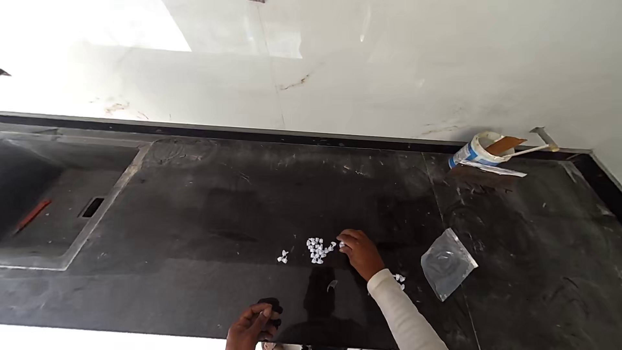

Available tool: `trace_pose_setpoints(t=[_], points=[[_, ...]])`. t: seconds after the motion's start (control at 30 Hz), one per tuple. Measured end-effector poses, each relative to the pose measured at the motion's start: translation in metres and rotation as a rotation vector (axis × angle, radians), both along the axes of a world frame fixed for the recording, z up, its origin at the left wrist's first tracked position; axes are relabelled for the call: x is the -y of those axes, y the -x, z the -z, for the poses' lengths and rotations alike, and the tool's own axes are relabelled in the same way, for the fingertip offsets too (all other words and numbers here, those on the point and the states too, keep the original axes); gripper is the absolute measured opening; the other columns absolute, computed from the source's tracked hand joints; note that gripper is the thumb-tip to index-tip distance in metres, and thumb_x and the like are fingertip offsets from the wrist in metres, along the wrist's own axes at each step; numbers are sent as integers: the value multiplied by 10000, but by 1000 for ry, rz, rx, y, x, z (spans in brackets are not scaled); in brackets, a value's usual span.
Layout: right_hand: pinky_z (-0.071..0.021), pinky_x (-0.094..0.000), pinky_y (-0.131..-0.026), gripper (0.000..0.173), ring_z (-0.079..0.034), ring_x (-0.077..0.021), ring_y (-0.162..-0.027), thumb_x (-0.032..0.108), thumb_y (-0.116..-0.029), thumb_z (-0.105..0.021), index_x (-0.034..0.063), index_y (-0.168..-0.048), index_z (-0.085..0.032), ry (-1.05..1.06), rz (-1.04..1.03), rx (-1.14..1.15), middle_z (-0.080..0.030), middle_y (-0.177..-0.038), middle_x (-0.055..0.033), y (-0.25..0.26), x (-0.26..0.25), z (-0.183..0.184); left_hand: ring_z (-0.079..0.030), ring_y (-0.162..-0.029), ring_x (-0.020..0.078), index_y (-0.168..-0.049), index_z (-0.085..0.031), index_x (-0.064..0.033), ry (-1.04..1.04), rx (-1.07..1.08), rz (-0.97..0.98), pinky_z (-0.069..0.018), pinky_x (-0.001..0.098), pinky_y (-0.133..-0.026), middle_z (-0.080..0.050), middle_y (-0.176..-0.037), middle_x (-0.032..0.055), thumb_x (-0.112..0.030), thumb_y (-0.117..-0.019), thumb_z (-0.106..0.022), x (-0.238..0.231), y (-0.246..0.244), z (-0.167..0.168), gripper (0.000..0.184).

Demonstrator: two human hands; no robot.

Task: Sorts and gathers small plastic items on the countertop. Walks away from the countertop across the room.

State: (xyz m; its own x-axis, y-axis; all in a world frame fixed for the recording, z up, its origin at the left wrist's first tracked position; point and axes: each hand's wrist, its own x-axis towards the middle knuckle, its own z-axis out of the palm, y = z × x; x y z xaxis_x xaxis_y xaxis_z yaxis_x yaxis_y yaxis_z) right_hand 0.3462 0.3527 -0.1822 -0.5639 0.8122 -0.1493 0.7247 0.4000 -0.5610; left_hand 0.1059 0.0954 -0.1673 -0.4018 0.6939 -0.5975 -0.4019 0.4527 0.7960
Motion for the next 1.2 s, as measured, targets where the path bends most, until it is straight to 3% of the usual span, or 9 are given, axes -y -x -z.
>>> trace_pose_setpoints(t=[0.1,0.27,0.43,0.6,0.73,0.83,0.97,1.1,1.2], points=[[-516,-407,-1056,283,-647,-242,-1187,77,-933,-710,114,-1211,-750,73,121,-28,-682,-1293,-87,-24,-8,-4,-742,-708,205,-1102,-636,30,-4,4,-17,-630,328,-646,-762,-923,155,-33,-1030,-553,6,2,4,127],[-581,-379,-934,504,-696,-220,-1056,-39,-931,-647,131,-1405,-621,182,306,-93,-700,-1229,-87,-45,-16,-7,-738,-691,200,-1109,-632,28,1,9,-10,-626,321,-625,-761,-923,152,-36,-1034,-551,3,-1,7,128],[-579,-370,-934,494,-692,-206,-1064,-7,-933,-658,138,-1403,-617,258,361,-114,-690,-1243,-81,-50,-17,-11,-738,-689,204,-1106,-633,24,11,12,0,-624,322,-617,-761,-922,157,-45,-1038,-546,1,-4,10,130],[-554,-379,-955,448,-643,-217,-1105,232,-906,-786,183,-1339,-681,240,298,-83,-635,-1285,-87,-36,-13,-12,-736,-681,200,-1109,-627,25,20,11,4,-623,317,-609,-761,-921,153,-46,-1039,-545,0,-3,9,129],[-565,-349,-923,306,-659,-187,-1028,152,-939,-728,173,-1244,-731,215,301,-77,-648,-1221,-78,-31,-10,-7,-736,-678,197,-1105,-621,24,25,6,3,-623,318,-615,-764,-918,151,-39,-1040,-540,-1,-3,9,121],[-581,-339,-918,355,-679,-188,-1037,42,-935,-682,143,-1274,-706,207,321,-127,-667,-1205,-95,-39,-8,-3,-739,-686,198,-1106,-617,25,9,11,4,-627,317,-628,-763,-923,151,-31,-1042,-526,2,-1,12,124],[-587,-332,-897,415,-684,-179,-1002,11,-942,-644,141,-1335,-666,210,354,-117,-666,-1196,-89,-53,-7,-1,-739,-681,194,-1103,-615,23,14,17,-11,-624,310,-624,-764,-912,149,-26,-1045,-520,3,-1,11,122],[-592,-350,-902,431,-685,-197,-1034,5,-934,-642,143,-1341,-663,232,358,-132,-644,-1286,-93,-55,-7,-5,-738,-676,194,-1117,-611,28,29,11,-4,-625,314,-618,-762,-913,149,-30,-1045,-522,1,-1,9,128],[-574,-388,-950,600,-640,-244,-1166,64,-892,-736,181,-1457,-571,317,279,-66,-537,-1457,-99,-50,-9,-17,-740,-698,198,-1132,-610,28,31,0,32,-628,324,-633,-761,-929,145,-48,-1046,-529,-1,0,8,141]])
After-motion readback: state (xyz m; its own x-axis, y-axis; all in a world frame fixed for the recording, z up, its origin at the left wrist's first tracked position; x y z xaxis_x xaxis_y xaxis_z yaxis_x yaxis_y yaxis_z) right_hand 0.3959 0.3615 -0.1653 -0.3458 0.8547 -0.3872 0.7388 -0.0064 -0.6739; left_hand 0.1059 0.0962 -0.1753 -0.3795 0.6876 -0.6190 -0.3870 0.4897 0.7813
